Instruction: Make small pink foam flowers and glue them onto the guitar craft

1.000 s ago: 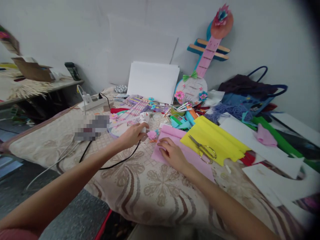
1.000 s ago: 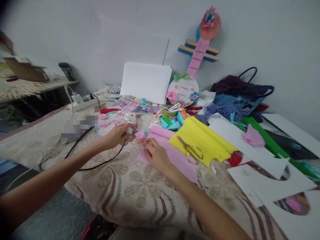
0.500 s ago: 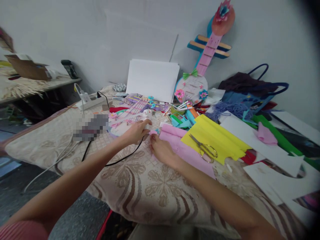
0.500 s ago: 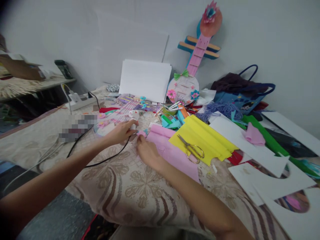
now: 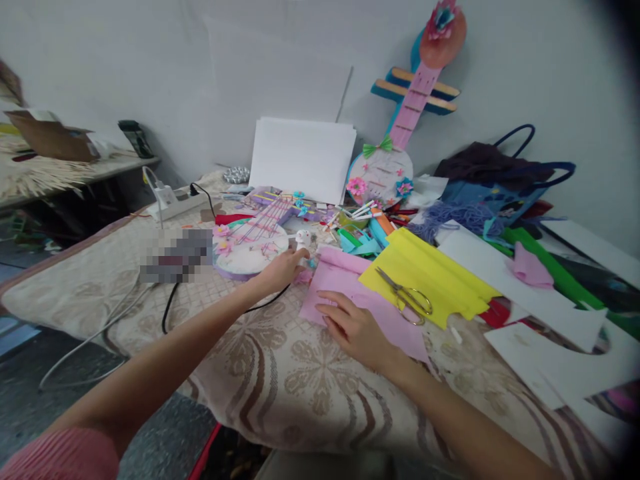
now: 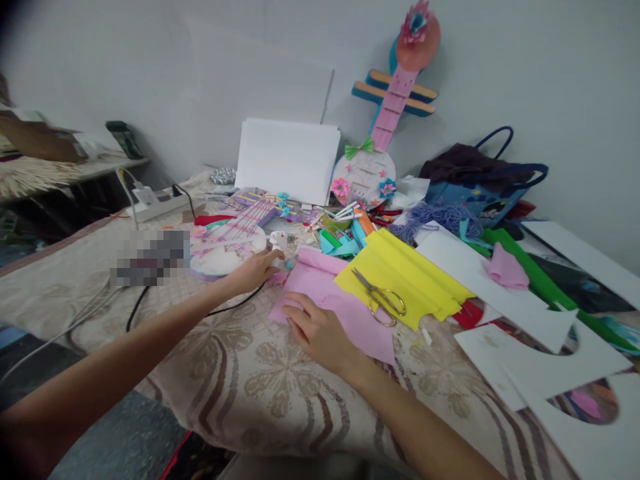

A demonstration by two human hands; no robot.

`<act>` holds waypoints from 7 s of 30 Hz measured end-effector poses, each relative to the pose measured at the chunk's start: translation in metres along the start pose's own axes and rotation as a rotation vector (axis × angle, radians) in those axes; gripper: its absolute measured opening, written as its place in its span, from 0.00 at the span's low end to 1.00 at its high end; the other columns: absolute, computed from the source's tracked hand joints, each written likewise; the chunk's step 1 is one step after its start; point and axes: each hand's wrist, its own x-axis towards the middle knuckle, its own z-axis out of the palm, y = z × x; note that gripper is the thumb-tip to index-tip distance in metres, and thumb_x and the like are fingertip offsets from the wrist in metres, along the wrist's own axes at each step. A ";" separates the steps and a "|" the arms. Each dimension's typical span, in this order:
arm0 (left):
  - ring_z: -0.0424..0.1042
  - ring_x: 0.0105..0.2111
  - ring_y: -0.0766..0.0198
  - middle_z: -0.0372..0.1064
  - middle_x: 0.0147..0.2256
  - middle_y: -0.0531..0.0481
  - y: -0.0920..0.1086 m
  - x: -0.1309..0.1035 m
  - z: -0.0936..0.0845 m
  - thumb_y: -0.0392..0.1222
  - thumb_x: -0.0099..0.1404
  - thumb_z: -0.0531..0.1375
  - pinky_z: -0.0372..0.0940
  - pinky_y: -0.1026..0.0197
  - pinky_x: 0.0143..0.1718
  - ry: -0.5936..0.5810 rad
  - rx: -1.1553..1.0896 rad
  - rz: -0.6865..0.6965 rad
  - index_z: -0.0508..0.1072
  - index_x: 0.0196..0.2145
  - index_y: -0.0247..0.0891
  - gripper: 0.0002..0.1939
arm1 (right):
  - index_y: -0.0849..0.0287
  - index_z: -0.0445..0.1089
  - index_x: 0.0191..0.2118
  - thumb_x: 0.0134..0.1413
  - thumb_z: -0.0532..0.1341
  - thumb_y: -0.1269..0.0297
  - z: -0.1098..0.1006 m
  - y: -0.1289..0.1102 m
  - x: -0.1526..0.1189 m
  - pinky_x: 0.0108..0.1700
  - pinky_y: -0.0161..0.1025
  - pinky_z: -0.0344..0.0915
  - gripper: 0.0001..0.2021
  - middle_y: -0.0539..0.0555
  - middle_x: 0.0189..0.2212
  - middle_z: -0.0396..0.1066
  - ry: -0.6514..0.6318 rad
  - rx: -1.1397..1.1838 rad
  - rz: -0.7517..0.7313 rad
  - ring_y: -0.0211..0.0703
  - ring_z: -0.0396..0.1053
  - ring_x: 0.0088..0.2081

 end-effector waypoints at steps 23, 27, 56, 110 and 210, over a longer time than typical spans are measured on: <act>0.67 0.44 0.56 0.58 0.48 0.39 0.014 -0.042 -0.007 0.33 0.62 0.51 0.63 0.52 0.46 0.097 0.139 0.005 0.60 0.55 0.38 0.23 | 0.57 0.67 0.46 0.56 0.54 0.62 -0.007 0.013 -0.003 0.18 0.31 0.56 0.13 0.43 0.13 0.57 0.189 0.814 0.645 0.33 0.57 0.14; 0.67 0.43 0.57 0.62 0.46 0.40 0.020 -0.048 -0.008 0.34 0.62 0.53 0.64 0.54 0.44 0.107 0.129 -0.024 0.63 0.53 0.37 0.20 | 0.57 0.68 0.45 0.56 0.54 0.61 -0.009 0.014 -0.001 0.18 0.31 0.55 0.12 0.43 0.13 0.58 0.221 0.879 0.656 0.32 0.56 0.14; 0.65 0.26 0.70 0.69 0.29 0.50 0.101 -0.022 0.020 0.39 0.58 0.59 0.60 0.66 0.27 0.089 -0.629 0.078 0.72 0.35 0.34 0.08 | 0.55 0.66 0.44 0.45 0.63 0.60 -0.016 0.022 0.001 0.17 0.30 0.52 0.18 0.49 0.33 0.67 0.298 1.259 0.728 0.27 0.54 0.18; 0.62 0.21 0.70 0.65 0.20 0.52 0.089 -0.001 0.011 0.43 0.60 0.57 0.54 0.66 0.23 0.031 -0.271 0.045 0.67 0.22 0.34 0.13 | 0.60 0.63 0.26 0.50 0.61 0.52 -0.050 0.046 -0.013 0.17 0.29 0.49 0.15 0.45 0.17 0.58 0.323 0.938 0.736 0.29 0.54 0.16; 0.66 0.24 0.67 0.70 0.27 0.51 0.044 -0.050 0.022 0.39 0.58 0.54 0.57 0.65 0.25 -0.045 -0.042 -0.048 0.68 0.35 0.37 0.07 | 0.56 0.57 0.26 0.56 0.54 0.66 -0.060 0.038 -0.110 0.34 0.41 0.57 0.08 0.52 0.26 0.61 -0.022 -0.247 0.567 0.44 0.60 0.31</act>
